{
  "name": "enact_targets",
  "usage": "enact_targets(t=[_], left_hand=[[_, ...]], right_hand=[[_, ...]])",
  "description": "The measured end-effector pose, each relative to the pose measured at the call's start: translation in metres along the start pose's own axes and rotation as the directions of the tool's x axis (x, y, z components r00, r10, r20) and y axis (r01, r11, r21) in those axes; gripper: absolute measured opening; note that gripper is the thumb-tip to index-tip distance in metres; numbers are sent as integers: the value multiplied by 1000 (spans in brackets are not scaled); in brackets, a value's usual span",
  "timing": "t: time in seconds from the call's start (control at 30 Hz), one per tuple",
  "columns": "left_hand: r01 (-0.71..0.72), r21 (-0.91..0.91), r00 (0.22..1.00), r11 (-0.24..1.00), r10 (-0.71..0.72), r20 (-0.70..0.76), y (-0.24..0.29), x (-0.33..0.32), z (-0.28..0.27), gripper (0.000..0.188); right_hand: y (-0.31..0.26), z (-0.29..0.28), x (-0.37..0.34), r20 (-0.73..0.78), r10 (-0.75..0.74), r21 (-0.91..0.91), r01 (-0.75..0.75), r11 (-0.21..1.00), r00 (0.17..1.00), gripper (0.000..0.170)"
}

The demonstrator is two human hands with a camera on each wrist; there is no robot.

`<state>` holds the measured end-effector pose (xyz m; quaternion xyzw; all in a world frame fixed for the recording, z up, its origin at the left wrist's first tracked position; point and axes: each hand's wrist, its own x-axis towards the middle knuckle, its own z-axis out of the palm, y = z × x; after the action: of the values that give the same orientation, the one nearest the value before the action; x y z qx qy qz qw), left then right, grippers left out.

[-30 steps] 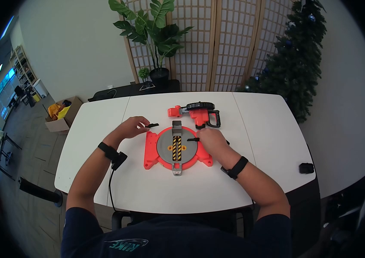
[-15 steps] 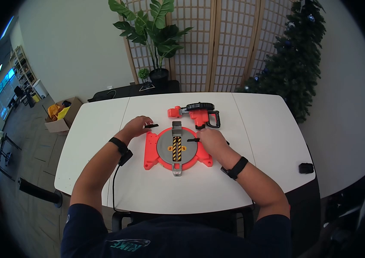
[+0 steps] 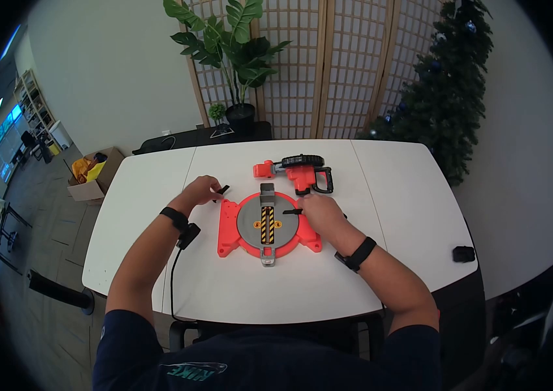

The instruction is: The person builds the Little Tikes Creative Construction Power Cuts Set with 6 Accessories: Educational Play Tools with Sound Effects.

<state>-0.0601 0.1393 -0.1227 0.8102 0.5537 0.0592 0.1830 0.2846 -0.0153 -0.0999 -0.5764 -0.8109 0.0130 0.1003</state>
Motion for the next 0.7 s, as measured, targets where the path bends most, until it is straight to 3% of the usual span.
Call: enact_targets(t=[0.07,0.13,0.23,0.47,0.53,0.7], left_hand=[[2,-75,999,997,-6,-43,7,-6,-10,29],[69,-240,998,968,-69,7,19,-14,-20,28],[14,-359,1000,933,-3,31,34,-28,-28,20],[-48,-370,988,928,98,118,54,-52,-26,19],[-71,-273,980,959,118,160,63,-60,-27,19],[-115,-242,981,964,148,127,65,-62,-19,19]], right_hand=[[0,0,-2,-31,-20,18,21,1000,999,14],[0,0,-4,-61,-41,33,43,999,997,15],[-3,-1,-6,-61,-17,28,19,999,998,14],[-4,-2,-5,-41,-10,25,11,1000,999,14],[-4,-2,-4,-33,0,24,1,1000,999,14],[-7,-6,-6,-27,11,29,-10,1000,1000,14]])
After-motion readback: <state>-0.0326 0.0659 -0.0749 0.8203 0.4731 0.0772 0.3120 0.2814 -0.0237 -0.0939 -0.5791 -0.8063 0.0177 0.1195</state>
